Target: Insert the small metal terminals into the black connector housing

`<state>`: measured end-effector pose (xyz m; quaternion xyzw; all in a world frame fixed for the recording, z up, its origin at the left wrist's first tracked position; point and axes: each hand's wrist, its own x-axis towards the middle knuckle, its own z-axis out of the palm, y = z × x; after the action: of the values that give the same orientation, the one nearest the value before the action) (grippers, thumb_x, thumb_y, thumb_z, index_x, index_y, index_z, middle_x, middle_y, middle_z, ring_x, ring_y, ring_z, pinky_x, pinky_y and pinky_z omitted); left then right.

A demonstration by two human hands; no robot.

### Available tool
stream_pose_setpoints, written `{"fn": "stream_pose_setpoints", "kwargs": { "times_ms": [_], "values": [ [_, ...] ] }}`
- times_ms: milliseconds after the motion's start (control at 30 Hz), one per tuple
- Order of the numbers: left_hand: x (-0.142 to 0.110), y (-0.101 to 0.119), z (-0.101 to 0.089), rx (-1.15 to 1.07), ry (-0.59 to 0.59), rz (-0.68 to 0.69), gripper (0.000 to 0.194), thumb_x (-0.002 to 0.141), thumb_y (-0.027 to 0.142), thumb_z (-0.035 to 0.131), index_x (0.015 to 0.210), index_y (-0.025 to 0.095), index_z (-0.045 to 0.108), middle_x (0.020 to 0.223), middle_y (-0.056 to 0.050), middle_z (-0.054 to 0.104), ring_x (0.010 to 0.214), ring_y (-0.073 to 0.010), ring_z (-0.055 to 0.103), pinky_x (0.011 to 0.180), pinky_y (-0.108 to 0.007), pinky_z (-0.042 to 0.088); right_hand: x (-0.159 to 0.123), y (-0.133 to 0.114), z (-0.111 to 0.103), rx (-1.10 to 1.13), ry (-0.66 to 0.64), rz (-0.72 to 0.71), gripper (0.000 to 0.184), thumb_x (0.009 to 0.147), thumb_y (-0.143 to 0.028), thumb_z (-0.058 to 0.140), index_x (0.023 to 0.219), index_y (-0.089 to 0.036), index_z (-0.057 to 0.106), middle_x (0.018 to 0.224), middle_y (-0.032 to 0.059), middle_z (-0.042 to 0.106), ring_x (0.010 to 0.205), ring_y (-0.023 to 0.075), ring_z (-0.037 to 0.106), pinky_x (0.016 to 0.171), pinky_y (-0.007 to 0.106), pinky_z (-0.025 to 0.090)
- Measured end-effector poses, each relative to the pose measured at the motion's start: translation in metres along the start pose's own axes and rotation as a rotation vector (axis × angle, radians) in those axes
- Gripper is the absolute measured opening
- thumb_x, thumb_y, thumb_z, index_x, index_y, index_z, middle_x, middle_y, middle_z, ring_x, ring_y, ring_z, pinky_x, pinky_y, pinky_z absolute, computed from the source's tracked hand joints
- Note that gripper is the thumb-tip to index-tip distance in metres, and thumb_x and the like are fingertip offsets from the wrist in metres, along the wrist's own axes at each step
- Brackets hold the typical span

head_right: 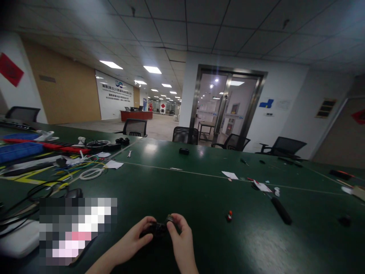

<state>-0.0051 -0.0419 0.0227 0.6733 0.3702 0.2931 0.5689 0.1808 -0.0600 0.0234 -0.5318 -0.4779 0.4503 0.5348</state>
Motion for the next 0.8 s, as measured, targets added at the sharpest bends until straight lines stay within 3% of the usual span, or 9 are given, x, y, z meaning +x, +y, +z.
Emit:
{"fn": "stream_pose_setpoints", "kwargs": {
  "times_ms": [400,567,800],
  "values": [
    [-0.001,0.006,-0.001,0.049,0.012,-0.004,0.031,0.079,0.018,0.05,0.109,0.018,0.042,0.105,-0.004,0.058,0.097,-0.0183,0.053,0.084,-0.028,0.037,0.011,0.011,-0.009,0.234,0.25,0.054,0.051,0.061,-0.047,0.068,0.103,-0.02,0.057,0.102,0.0049,0.064,0.102,0.0226,0.055,0.086,0.033,0.043],
    [0.0,0.001,-0.001,0.052,0.056,0.0,0.033,0.075,0.017,0.054,0.107,0.02,0.044,0.108,-0.003,0.057,0.1,-0.0194,0.052,0.086,-0.03,0.036,0.012,0.017,-0.012,0.257,0.316,0.063,0.05,0.063,-0.049,0.065,0.104,-0.023,0.058,0.107,0.0041,0.062,0.104,0.0225,0.054,0.083,0.032,0.043],
    [0.004,-0.014,-0.005,-0.057,0.051,0.014,0.041,0.079,0.022,0.055,0.116,0.02,0.039,0.113,-0.006,0.058,0.102,-0.0203,0.053,0.087,-0.032,0.035,0.015,0.022,-0.013,0.293,0.365,0.054,0.048,0.063,-0.052,0.063,0.101,-0.023,0.059,0.099,0.004,0.064,0.09,0.0205,0.058,0.075,0.031,0.046]
  ]
}}
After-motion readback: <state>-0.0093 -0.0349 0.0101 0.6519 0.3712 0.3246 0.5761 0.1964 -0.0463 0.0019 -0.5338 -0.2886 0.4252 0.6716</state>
